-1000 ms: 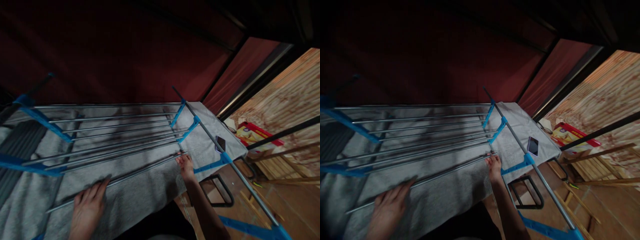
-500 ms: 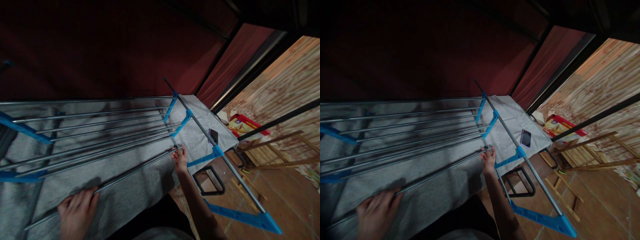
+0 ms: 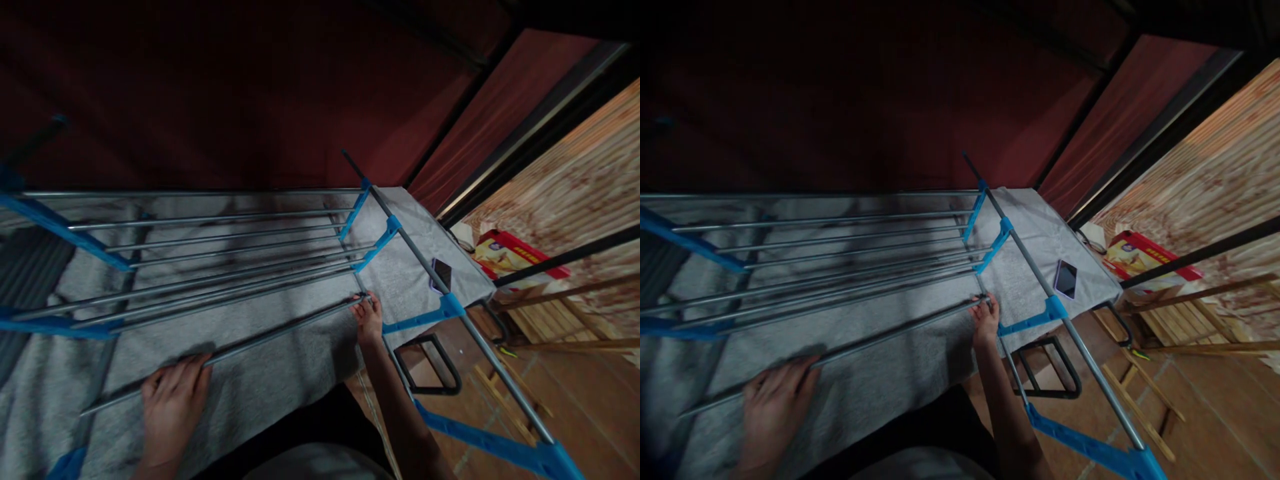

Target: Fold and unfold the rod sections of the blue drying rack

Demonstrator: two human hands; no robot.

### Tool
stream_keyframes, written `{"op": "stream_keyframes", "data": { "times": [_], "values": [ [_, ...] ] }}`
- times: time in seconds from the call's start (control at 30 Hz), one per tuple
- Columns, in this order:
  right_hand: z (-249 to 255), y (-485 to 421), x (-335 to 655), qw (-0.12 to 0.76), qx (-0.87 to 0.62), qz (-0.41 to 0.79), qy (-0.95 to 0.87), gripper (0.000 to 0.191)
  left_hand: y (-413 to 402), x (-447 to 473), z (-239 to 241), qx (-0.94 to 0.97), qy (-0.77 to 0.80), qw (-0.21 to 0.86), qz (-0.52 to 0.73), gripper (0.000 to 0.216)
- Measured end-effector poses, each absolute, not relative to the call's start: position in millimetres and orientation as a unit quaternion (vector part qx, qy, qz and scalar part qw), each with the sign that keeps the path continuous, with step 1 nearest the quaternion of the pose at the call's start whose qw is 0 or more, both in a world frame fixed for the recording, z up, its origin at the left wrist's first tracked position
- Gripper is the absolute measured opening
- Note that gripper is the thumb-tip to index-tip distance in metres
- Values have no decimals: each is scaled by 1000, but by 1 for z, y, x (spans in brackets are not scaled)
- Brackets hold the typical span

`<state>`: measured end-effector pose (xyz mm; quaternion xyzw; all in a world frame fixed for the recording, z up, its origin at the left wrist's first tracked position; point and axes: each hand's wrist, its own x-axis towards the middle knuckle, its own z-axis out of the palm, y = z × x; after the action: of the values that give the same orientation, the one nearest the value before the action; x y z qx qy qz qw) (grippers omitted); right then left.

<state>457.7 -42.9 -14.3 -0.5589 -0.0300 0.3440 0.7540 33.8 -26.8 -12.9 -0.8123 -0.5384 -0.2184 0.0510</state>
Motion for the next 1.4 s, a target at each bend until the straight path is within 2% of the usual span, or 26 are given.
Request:
{"op": "stream_keyframes", "data": {
  "times": [0.23,0.43,0.77,1.0,1.2,1.3,1.4],
  "values": [
    [-14,-47,458,756,-552,350,-27,47,-29,35,-13,-809,-542,36,-225,33],
    [-14,-49,457,759,-548,351,-27,50,-29,36,-13,-797,-554,23,-239,36],
    [-16,-52,463,753,-558,348,-23,49,-35,38,-7,-779,-587,37,-218,33],
    [-31,-61,482,757,-540,363,-63,56,-38,26,-10,-716,-631,58,-292,25],
    [-40,-65,490,753,-541,369,-69,53,-46,18,-5,-622,-717,13,-316,23],
    [-43,-67,493,744,-563,354,-72,50,-45,17,-4,-563,-735,-25,-376,26],
    [-45,-69,495,741,-578,335,-71,43,-39,16,-2,-474,-734,-84,-478,38]
  ]
}}
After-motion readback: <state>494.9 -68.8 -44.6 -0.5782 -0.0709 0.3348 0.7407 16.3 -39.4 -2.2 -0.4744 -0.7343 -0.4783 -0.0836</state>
